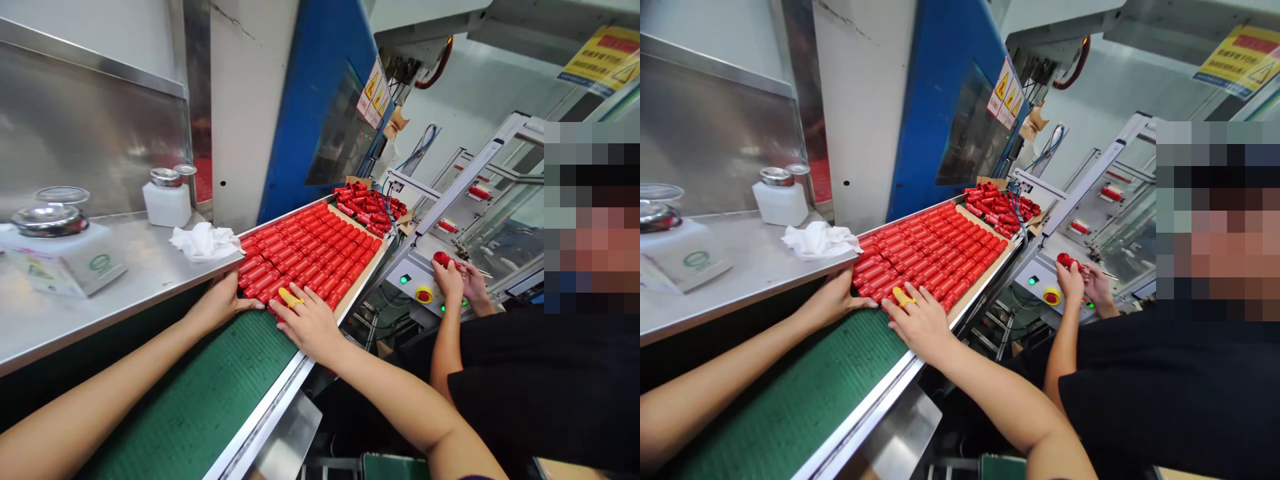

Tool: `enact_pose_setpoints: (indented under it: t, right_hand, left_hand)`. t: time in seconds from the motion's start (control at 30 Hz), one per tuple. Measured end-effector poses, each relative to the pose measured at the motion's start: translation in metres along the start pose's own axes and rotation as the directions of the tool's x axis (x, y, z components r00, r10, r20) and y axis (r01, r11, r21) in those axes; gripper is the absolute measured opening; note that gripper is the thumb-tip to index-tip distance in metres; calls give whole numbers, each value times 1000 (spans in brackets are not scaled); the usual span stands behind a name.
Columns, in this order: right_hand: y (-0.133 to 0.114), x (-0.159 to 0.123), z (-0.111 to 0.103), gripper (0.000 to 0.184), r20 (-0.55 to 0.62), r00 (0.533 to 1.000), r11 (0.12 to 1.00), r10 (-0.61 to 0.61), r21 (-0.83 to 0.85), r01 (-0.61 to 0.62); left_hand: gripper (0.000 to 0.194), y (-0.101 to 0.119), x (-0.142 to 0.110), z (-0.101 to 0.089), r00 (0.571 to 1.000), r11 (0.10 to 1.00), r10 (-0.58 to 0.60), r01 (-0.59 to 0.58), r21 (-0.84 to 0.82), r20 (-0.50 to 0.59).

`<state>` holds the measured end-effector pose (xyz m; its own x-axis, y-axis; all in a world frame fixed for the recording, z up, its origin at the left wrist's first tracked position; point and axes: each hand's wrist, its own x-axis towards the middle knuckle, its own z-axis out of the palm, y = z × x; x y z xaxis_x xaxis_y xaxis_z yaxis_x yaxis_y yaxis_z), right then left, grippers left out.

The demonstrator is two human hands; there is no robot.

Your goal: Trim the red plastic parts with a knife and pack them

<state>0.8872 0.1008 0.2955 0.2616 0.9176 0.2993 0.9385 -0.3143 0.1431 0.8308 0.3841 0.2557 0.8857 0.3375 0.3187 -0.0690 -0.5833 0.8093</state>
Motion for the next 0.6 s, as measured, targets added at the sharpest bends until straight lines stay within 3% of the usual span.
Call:
enact_pose_setpoints:
  t: [0.27,0.6]
  right_hand:
    - [17,1,-3,56,-4,1000,998,25,50,-25]
    - [37,2,3,53,-22,997,995,76,70,-74]
  left_hand:
    - [88,-2,-1,9,1000,998,7,-5,57,-24]
    - [145,-2,17,25,998,997,-51,54,60,-48]
